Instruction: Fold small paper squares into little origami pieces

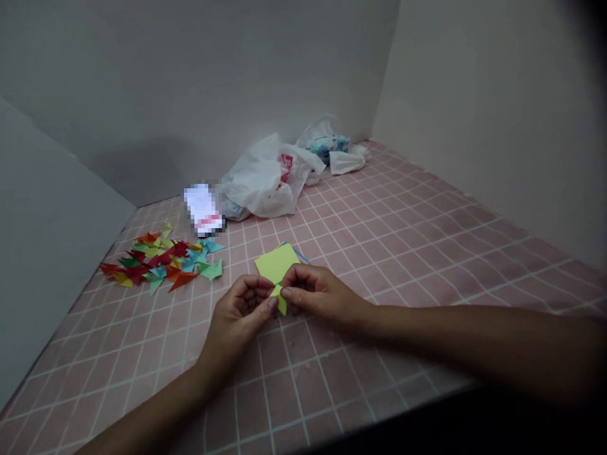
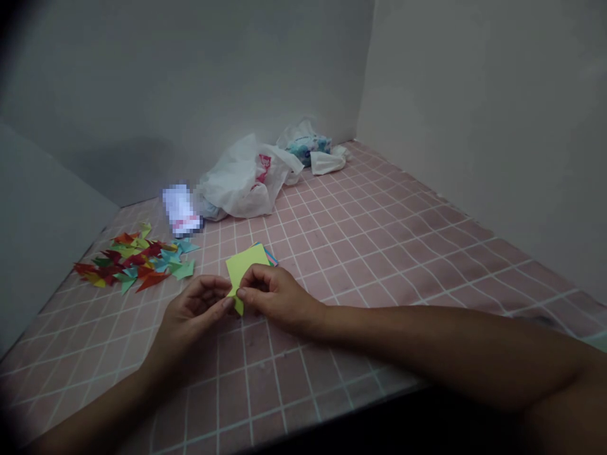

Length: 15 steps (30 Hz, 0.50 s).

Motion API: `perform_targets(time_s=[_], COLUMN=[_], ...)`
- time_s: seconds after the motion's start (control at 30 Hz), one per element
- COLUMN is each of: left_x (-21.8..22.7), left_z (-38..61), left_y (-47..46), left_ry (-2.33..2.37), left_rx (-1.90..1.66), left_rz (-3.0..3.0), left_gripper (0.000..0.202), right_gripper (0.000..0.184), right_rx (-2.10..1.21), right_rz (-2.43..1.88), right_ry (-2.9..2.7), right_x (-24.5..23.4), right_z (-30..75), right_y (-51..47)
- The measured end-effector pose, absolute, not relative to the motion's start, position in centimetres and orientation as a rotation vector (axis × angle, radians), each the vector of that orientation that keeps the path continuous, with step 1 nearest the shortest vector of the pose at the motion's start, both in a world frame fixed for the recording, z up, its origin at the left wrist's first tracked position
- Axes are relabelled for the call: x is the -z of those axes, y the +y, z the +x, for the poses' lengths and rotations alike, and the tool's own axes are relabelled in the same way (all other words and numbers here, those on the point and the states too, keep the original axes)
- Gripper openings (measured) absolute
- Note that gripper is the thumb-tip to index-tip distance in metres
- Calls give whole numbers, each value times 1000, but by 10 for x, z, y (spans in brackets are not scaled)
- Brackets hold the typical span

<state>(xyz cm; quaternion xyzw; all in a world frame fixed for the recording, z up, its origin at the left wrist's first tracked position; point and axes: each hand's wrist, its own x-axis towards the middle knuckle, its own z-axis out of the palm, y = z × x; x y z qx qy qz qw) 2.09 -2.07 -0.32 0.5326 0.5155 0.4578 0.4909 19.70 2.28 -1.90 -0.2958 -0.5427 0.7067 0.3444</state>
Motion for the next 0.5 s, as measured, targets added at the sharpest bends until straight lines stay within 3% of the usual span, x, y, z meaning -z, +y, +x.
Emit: perform_targets(time_s=[0.5], left_x=[1], left_z=[22], left_y=[-25], left_ry=[1271], left_rx=[-1076], left_rz=[1138], left_gripper=[10], right_gripper=[16], right_rx=[-1762], right_rz=[-645], right_ry=[-1538], right_x=[19], right_z=[197], right_y=[19])
